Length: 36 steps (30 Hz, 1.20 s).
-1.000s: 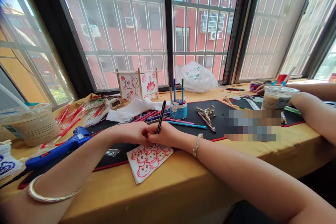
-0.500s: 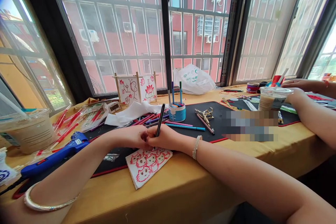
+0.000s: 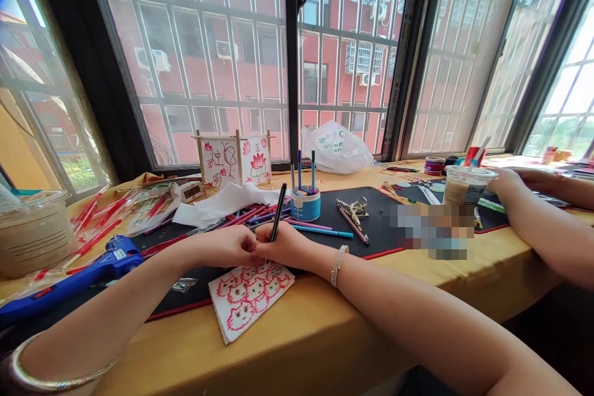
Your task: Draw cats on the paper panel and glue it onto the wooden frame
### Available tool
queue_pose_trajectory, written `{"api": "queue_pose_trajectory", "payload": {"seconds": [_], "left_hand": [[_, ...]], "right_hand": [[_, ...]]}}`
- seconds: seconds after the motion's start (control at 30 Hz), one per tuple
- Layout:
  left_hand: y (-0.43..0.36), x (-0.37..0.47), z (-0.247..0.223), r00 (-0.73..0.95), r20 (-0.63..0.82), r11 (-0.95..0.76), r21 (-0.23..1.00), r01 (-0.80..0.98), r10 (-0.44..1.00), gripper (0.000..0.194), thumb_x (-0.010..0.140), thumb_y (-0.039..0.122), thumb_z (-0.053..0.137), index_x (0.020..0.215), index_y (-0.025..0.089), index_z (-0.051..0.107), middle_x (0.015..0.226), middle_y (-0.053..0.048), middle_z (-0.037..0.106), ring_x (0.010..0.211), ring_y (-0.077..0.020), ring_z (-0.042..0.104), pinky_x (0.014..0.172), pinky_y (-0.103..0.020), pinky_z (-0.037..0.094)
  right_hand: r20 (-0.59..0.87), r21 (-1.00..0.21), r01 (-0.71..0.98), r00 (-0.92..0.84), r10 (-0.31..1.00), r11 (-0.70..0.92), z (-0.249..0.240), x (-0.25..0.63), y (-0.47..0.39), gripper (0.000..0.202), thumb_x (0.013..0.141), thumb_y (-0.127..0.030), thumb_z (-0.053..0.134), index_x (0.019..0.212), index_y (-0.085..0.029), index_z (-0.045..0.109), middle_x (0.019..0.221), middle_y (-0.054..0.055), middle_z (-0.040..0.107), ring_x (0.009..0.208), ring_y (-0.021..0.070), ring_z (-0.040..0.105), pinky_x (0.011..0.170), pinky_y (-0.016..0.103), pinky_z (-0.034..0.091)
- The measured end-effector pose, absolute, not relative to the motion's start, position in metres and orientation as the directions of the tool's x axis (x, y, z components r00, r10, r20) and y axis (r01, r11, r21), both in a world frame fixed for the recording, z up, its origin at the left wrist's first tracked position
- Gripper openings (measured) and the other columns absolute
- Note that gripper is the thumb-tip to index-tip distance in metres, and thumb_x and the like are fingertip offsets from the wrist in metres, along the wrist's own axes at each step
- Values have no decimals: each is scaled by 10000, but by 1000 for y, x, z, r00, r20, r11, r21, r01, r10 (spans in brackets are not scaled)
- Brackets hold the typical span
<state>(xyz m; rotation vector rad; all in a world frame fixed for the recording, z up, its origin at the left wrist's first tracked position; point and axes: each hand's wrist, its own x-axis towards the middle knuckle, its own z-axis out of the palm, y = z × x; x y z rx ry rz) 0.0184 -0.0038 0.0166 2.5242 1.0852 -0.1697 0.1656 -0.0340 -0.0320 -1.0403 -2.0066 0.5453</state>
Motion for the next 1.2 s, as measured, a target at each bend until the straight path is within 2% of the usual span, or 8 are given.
{"api": "queue_pose_trajectory", "payload": {"seconds": [0.2, 0.4, 1.2], "left_hand": [[-2, 20, 13, 720, -229, -658, 296, 693, 655, 203, 577, 383, 492, 511, 195, 452, 496, 42, 361, 483, -99, 338, 469, -268, 255], [4, 20, 7, 715, -222, -641, 327, 695, 662, 276, 581, 457, 493, 508, 196, 440, 486, 43, 361, 480, -107, 371, 466, -265, 265], [1, 20, 6, 702, -197, -624, 341, 703, 684, 237, 546, 414, 503, 481, 194, 443, 451, 41, 369, 452, -110, 376, 445, -264, 245]], "right_hand": [[424, -657, 491, -387, 819, 572, -33, 165, -35, 239, 659, -111, 499, 498, -172, 332, 488, -73, 322, 490, 54, 272, 424, 185, 206], [430, -666, 479, -380, 819, 572, -34, 165, -33, 231, 664, -103, 479, 511, -174, 321, 510, -72, 324, 503, 52, 273, 434, 177, 222], [396, -692, 474, -382, 835, 545, -35, 166, -34, 239, 652, -88, 486, 505, -173, 319, 496, -77, 309, 490, 49, 262, 422, 181, 205]]}}
